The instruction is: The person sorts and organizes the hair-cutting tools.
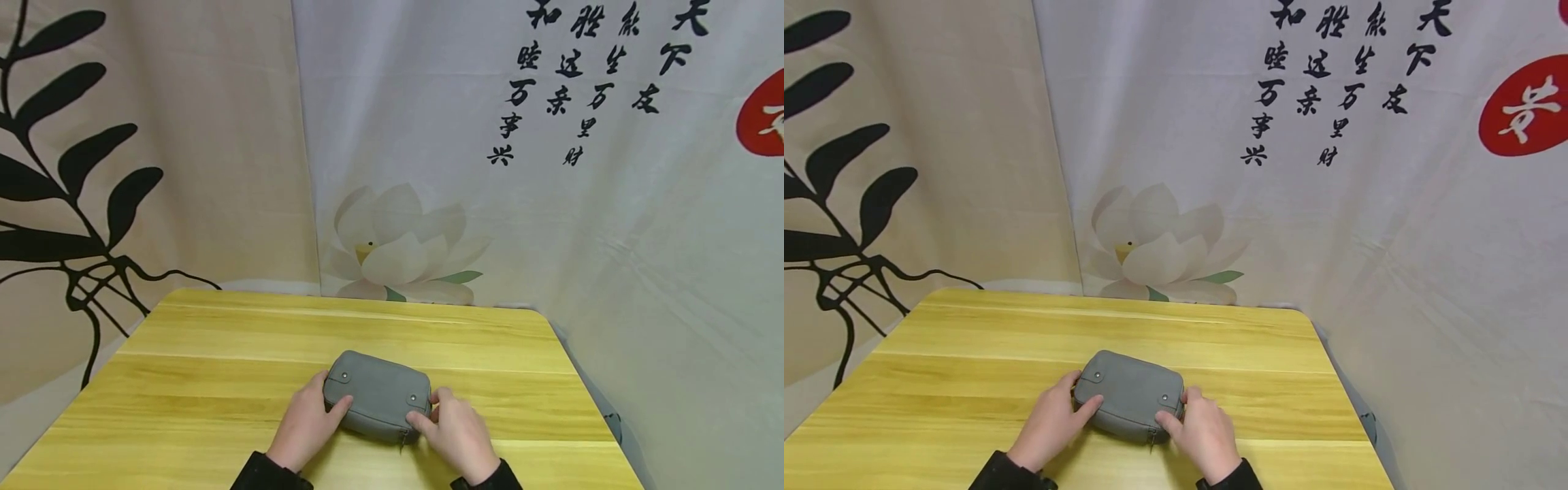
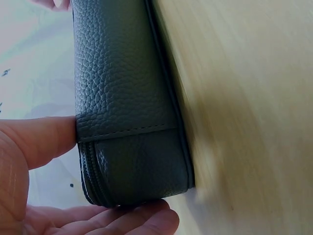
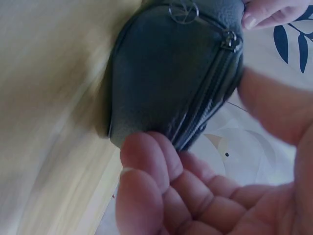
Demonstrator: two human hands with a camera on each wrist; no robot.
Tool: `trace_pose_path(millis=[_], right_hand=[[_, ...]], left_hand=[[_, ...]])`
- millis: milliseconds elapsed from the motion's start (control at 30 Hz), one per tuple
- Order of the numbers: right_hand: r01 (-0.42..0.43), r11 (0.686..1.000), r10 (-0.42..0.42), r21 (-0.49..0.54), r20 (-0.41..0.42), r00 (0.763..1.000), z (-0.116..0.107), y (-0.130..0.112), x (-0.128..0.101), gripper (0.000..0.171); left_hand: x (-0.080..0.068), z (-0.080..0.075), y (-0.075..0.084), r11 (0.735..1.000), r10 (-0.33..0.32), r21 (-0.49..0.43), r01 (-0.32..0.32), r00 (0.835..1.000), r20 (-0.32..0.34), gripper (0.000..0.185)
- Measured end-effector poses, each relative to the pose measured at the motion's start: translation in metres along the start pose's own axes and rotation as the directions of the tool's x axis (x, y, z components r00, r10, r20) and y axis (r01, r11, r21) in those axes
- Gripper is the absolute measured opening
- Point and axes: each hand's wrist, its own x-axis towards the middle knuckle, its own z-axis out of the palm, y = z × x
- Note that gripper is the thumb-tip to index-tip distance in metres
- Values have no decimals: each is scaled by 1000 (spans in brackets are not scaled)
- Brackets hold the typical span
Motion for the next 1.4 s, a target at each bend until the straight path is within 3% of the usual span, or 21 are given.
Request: trace_pose_path(millis=[133, 300, 500, 633, 1067, 1200, 1400], right_hand=[[17, 999, -19, 30, 71, 997, -2, 2, 1, 59], [25, 999, -27, 25, 93, 995, -2, 5, 3, 63], [38, 999, -40, 30, 91, 995, -6, 11, 7, 58], [47, 998, -50, 30, 108, 993, -10, 17, 8, 59], [120, 993, -121, 11, 133, 984, -15, 21, 8, 45], [147, 989, -148, 19, 148, 978, -17, 21, 5, 31], [146, 989, -145, 1, 146, 979, -18, 20, 4, 30]], left_hand=[[0, 0, 1, 1000, -18, -13, 18, 1000, 12, 71], [1, 0, 0, 999, -32, 10, 32, 999, 9, 66], [2, -2, -2, 999, -32, -9, 32, 999, -5, 37], [1, -4, -3, 999, -35, -23, 35, 999, 0, 27], [1, -4, -4, 997, -45, -57, 44, 999, -15, 18], [1, -3, -4, 998, -19, -66, 18, 1000, -21, 17], [2, 0, -6, 999, 23, -44, -25, 999, -49, 15]])
